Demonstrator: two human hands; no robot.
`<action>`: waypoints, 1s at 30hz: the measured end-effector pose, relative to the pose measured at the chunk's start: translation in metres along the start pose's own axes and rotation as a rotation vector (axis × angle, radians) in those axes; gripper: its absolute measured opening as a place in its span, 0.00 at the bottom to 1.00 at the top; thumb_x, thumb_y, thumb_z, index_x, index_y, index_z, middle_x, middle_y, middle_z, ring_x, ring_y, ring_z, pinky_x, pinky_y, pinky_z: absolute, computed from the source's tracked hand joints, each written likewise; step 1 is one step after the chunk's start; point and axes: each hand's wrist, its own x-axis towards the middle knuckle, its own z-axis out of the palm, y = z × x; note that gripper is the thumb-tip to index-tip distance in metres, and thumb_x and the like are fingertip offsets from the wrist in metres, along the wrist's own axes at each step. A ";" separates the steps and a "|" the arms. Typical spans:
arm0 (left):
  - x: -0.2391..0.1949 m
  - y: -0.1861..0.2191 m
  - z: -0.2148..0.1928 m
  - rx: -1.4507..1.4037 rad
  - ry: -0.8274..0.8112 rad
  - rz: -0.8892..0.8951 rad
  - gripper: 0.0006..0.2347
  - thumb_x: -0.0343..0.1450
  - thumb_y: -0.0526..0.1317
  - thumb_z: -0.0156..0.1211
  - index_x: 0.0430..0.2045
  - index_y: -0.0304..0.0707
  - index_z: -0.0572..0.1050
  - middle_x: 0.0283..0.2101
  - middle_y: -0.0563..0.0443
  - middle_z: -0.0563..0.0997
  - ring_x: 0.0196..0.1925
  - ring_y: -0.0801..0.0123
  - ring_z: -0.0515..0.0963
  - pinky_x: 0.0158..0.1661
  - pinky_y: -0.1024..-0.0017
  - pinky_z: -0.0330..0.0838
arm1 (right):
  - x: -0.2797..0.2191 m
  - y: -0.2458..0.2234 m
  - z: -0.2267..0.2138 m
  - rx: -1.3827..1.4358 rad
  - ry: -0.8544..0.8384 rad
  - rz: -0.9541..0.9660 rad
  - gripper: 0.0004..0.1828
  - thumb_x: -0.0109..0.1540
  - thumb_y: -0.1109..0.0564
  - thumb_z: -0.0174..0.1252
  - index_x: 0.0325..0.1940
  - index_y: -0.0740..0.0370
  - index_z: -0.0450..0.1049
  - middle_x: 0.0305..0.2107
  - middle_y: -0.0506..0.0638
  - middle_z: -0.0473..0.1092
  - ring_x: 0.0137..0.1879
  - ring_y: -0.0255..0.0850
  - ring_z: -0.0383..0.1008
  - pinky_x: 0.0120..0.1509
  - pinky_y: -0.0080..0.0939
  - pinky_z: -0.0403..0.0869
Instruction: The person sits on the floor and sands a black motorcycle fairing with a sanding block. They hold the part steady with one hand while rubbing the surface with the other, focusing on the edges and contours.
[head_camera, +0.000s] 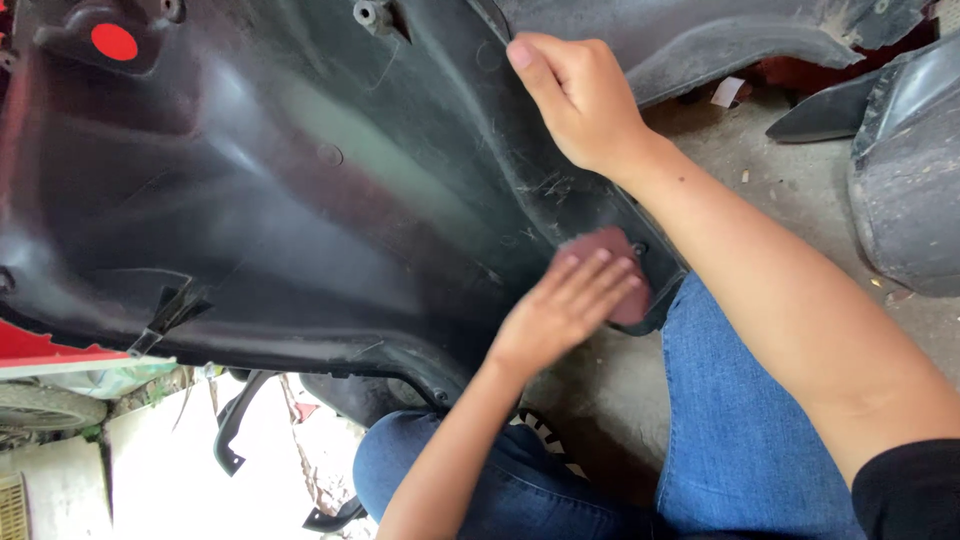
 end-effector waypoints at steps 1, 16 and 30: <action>-0.004 -0.011 -0.006 0.004 -0.001 -0.001 0.27 0.74 0.45 0.58 0.72 0.52 0.64 0.76 0.54 0.62 0.77 0.61 0.61 0.74 0.60 0.55 | -0.004 0.008 0.000 0.003 0.001 -0.003 0.28 0.80 0.41 0.43 0.41 0.67 0.68 0.22 0.56 0.56 0.28 0.46 0.55 0.35 0.46 0.61; -0.169 -0.094 -0.075 -0.065 1.064 -1.027 0.07 0.79 0.33 0.51 0.44 0.29 0.76 0.46 0.46 0.81 0.47 0.61 0.80 0.51 0.64 0.74 | -0.029 -0.005 -0.035 0.004 -0.661 0.660 0.39 0.57 0.36 0.64 0.63 0.64 0.72 0.51 0.54 0.77 0.57 0.43 0.77 0.61 0.43 0.73; -0.223 -0.075 -0.073 -0.727 0.516 -1.930 0.33 0.86 0.50 0.19 0.32 0.22 0.76 0.29 0.44 0.77 0.31 0.64 0.76 0.44 0.72 0.71 | -0.127 0.067 -0.025 -0.168 -0.631 0.896 0.40 0.62 0.30 0.55 0.63 0.66 0.74 0.50 0.60 0.78 0.55 0.49 0.78 0.61 0.46 0.73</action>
